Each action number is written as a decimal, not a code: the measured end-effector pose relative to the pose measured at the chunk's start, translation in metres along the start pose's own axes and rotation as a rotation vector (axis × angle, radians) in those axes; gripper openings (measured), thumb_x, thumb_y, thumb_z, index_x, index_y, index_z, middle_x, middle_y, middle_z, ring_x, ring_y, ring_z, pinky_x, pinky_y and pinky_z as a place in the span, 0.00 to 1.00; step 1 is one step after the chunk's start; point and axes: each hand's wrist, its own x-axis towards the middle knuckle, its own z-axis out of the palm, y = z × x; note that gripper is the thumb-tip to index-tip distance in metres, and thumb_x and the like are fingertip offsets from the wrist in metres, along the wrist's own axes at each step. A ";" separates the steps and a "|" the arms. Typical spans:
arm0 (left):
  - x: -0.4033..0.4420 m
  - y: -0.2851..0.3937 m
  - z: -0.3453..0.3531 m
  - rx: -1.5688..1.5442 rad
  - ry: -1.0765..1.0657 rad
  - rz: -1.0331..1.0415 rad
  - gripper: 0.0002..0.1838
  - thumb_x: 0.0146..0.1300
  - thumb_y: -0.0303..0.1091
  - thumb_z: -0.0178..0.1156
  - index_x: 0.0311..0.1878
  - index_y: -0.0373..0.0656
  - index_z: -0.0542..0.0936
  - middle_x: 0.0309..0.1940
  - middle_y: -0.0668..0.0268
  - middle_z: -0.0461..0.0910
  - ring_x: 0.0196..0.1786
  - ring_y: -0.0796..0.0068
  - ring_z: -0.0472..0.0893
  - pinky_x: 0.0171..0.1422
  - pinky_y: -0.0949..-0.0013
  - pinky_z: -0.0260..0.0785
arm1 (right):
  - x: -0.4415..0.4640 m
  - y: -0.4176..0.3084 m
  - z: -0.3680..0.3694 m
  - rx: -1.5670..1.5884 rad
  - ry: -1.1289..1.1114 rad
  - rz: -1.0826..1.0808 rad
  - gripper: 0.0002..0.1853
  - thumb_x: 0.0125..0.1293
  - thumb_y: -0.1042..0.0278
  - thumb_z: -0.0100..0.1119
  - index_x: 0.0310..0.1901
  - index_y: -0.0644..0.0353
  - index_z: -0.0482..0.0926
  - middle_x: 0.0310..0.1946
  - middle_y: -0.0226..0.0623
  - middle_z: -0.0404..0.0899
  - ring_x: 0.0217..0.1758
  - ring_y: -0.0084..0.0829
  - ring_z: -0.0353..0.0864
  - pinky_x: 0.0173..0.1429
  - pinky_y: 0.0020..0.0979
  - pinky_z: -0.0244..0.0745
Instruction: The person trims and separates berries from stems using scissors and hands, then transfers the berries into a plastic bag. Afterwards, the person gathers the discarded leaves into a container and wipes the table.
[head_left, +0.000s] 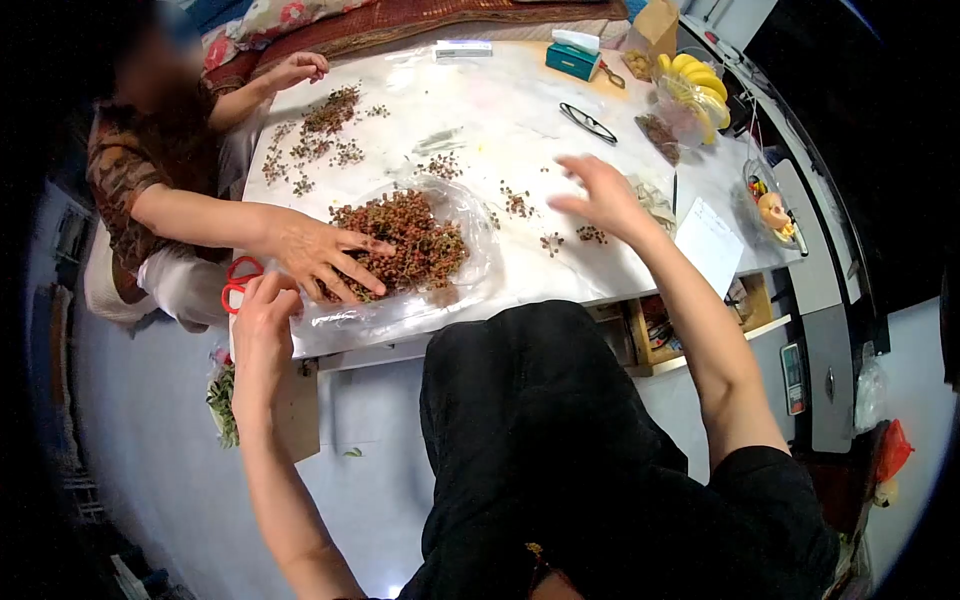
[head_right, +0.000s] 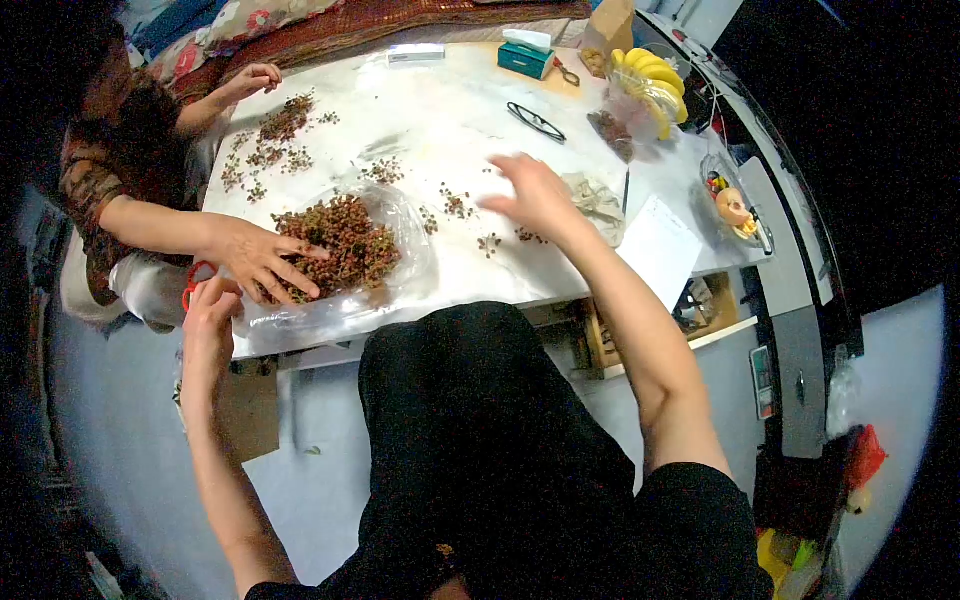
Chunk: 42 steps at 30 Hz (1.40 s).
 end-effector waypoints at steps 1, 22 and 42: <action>-0.002 0.000 0.000 0.006 -0.018 -0.006 0.01 0.48 0.21 0.53 0.26 0.38 0.72 0.35 0.63 0.75 0.41 0.60 0.74 0.41 0.61 0.69 | -0.017 0.014 0.003 -0.133 -0.094 0.105 0.43 0.50 0.47 0.70 0.65 0.61 0.66 0.59 0.54 0.69 0.61 0.47 0.71 0.62 0.43 0.68; -0.018 0.002 0.005 -0.068 -0.012 -0.108 0.07 0.44 0.15 0.53 0.28 0.36 0.73 0.35 0.63 0.75 0.44 0.60 0.76 0.43 0.61 0.71 | 0.117 -0.050 0.163 -0.015 0.038 -0.324 0.29 0.67 0.58 0.49 0.70 0.40 0.59 0.74 0.41 0.49 0.77 0.50 0.44 0.77 0.49 0.42; 0.023 -0.051 0.023 -0.205 0.033 -0.584 0.24 0.60 0.44 0.60 0.53 0.36 0.77 0.50 0.48 0.78 0.55 0.51 0.77 0.59 0.61 0.67 | 0.069 -0.115 0.072 0.547 0.037 -0.379 0.17 0.57 0.60 0.63 0.42 0.64 0.82 0.38 0.47 0.81 0.39 0.42 0.81 0.48 0.38 0.74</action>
